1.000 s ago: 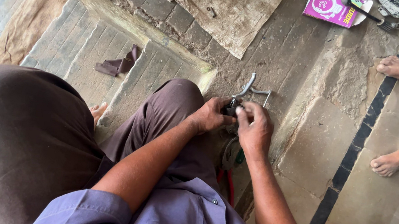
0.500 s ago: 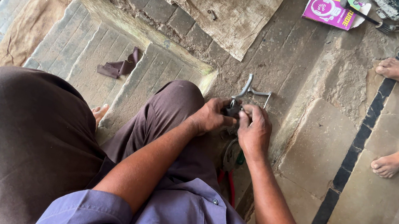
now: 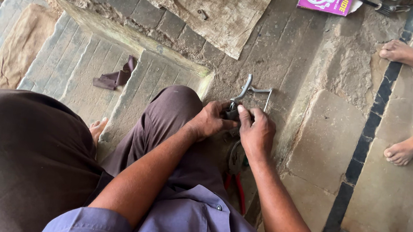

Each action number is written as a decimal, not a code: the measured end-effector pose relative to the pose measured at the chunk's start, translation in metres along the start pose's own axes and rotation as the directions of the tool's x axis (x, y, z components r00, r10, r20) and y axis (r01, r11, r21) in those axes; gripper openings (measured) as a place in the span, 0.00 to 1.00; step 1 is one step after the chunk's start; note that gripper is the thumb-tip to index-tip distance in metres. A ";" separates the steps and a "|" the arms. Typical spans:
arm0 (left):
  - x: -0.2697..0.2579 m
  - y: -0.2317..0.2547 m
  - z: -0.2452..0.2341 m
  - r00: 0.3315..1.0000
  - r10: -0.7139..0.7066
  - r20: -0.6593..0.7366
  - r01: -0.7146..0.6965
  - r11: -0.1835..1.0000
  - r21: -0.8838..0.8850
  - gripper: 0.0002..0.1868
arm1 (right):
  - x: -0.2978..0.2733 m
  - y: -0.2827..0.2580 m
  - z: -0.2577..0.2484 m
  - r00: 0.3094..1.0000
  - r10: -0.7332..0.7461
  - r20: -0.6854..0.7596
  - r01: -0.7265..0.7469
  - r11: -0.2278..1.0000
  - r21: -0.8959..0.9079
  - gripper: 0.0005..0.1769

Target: The person sits on the floor and uses a screwdriver and pliers to disassemble and adjust small metal components. They manipulate the parts with their hands, occasionally wiping them with a cloth, and place tools back on the floor as they work.

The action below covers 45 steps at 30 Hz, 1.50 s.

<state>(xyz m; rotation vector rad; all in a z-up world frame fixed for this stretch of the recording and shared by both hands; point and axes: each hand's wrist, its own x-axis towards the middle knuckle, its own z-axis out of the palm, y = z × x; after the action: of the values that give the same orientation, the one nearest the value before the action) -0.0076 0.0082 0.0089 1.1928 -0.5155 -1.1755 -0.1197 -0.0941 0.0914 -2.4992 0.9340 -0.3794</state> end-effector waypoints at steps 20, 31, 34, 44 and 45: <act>0.012 -0.029 0.004 0.999 0.026 -0.034 -0.022 0.994 0.109 0.28 | -0.012 0.049 0.025 0.986 -0.135 -0.102 0.134 0.991 -0.017 0.13; 0.007 -0.019 0.001 0.999 0.047 -0.010 -0.044 0.976 0.212 0.32 | -0.002 0.031 0.017 0.994 0.104 -0.025 -0.106 0.990 -0.090 0.14; 0.006 -0.016 0.001 1.000 0.005 -0.017 -0.003 0.991 0.131 0.34 | -0.006 0.026 0.016 0.984 -0.095 -0.151 0.111 0.988 0.104 0.17; 0.000 -0.010 0.005 0.999 -0.022 0.035 0.022 1.000 0.009 0.32 | -0.004 0.011 0.004 0.992 0.108 -0.058 -0.110 0.993 -0.032 0.11; 0.001 -0.010 0.006 0.999 0.003 0.040 -0.002 1.000 -0.025 0.32 | -0.006 0.011 0.004 0.993 0.013 -0.119 -0.010 0.999 0.031 0.10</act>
<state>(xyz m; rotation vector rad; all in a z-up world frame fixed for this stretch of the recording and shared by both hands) -0.0162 0.0056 0.0013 1.1491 -0.5308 -1.2023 -0.1287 -0.0964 0.0822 -2.4650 0.9803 -0.5403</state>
